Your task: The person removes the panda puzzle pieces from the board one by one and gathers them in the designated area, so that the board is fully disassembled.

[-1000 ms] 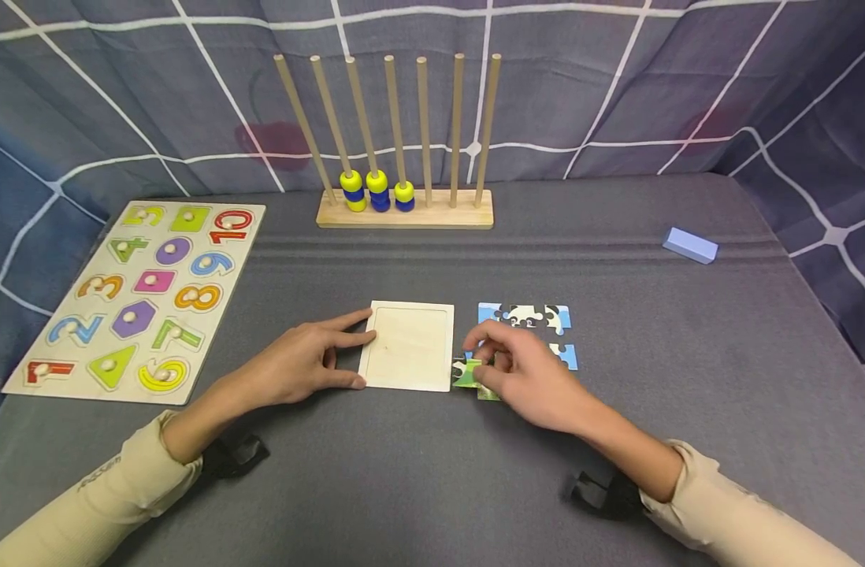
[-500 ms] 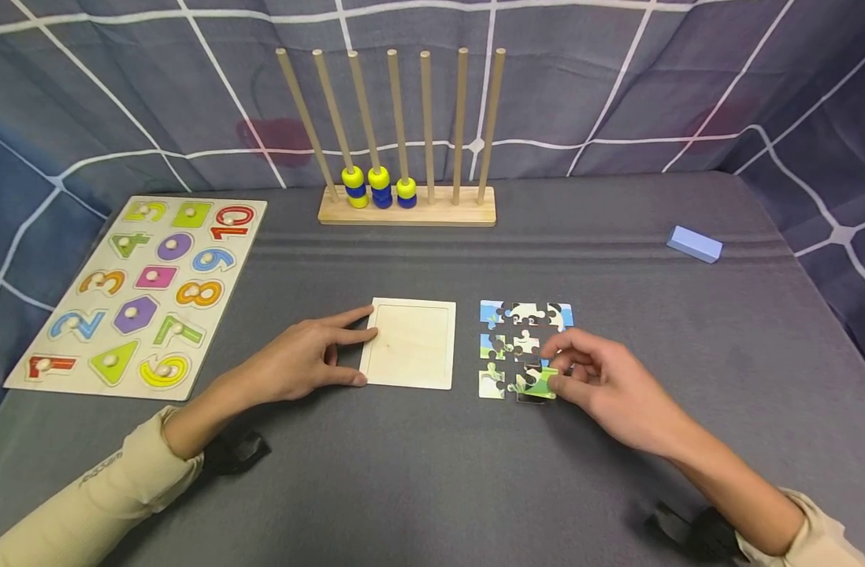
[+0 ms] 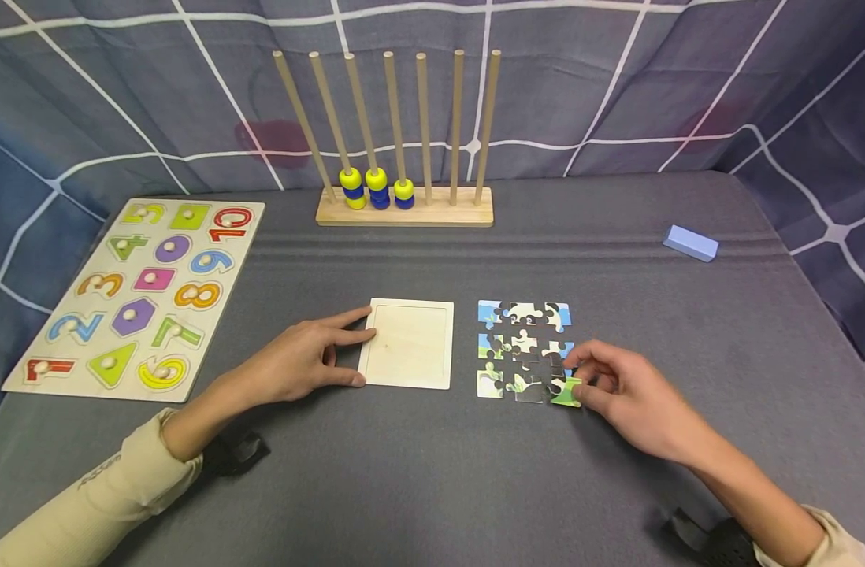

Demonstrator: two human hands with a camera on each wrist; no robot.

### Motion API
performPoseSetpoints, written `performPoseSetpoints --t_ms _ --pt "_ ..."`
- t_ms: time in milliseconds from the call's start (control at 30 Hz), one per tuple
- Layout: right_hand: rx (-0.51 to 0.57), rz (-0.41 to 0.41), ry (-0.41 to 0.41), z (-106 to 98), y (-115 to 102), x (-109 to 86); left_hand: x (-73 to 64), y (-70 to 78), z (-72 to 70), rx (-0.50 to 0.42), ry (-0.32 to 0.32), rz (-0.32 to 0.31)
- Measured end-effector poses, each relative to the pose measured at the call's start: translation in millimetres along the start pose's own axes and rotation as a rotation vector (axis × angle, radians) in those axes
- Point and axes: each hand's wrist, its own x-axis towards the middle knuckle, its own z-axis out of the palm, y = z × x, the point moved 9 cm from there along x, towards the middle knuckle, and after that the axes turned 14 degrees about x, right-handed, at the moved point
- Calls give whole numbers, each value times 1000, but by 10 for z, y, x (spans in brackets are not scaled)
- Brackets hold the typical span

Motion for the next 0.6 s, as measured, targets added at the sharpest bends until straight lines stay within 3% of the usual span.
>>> performPoseSetpoints --t_ms 333,600 --pt "-142 -59 27 -2 29 0 -18 7 -9 -10 11 8" --pt "-329 -32 81 16 9 5 -14 5 -11 -13 12 6"
